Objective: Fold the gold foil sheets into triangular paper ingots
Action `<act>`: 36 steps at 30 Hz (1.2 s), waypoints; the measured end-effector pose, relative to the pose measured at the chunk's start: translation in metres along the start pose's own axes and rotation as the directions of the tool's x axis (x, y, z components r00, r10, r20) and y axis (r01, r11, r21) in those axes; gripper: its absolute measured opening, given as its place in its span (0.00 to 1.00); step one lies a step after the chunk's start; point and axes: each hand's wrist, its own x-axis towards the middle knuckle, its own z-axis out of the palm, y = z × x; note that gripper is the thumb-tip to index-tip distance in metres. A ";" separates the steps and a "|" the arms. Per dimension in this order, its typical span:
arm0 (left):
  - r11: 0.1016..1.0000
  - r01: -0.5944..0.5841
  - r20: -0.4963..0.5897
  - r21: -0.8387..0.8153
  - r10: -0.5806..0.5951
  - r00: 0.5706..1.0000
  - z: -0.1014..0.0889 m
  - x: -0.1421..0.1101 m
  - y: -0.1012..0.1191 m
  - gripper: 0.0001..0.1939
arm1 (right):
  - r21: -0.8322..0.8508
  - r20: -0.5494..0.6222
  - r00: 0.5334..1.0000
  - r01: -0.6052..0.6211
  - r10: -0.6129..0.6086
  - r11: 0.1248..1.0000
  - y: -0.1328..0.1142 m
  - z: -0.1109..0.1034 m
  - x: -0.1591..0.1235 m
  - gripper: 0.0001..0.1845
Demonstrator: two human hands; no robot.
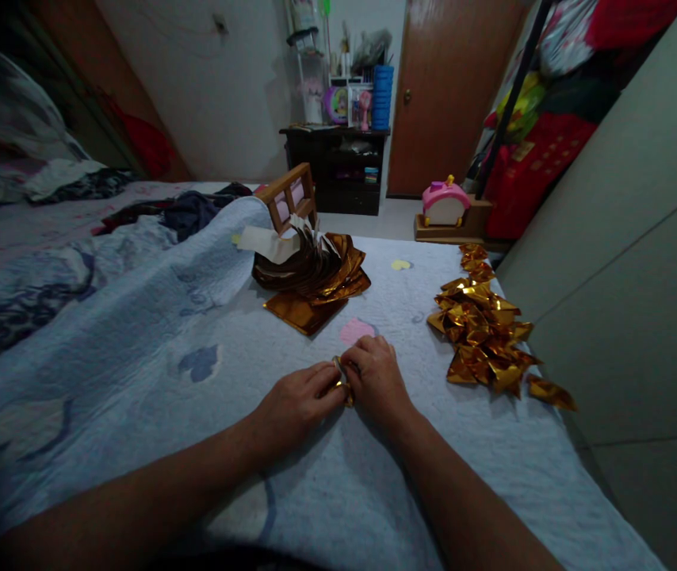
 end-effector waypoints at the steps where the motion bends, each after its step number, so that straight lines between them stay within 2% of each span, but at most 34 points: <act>1: 1.000 0.002 -0.004 0.004 -0.002 1.000 0.000 0.000 0.000 0.09 | -0.001 0.004 1.000 0.005 -0.005 1.000 0.000 0.000 -0.001 0.08; 15: 0.998 -0.011 -0.022 0.067 0.012 1.000 0.001 -0.002 0.002 0.05 | -0.024 0.041 0.997 0.069 -0.068 0.997 0.000 0.002 -0.004 0.09; 28: 1.000 -0.017 -0.025 0.024 0.018 1.000 0.000 -0.001 0.002 0.05 | -0.055 0.033 0.998 0.057 -0.056 0.997 0.000 0.004 -0.002 0.08; 36: 0.996 -0.021 -0.023 0.088 0.023 0.999 0.000 -0.002 0.004 0.06 | -0.038 0.051 0.996 0.073 -0.071 0.997 0.001 0.004 -0.004 0.09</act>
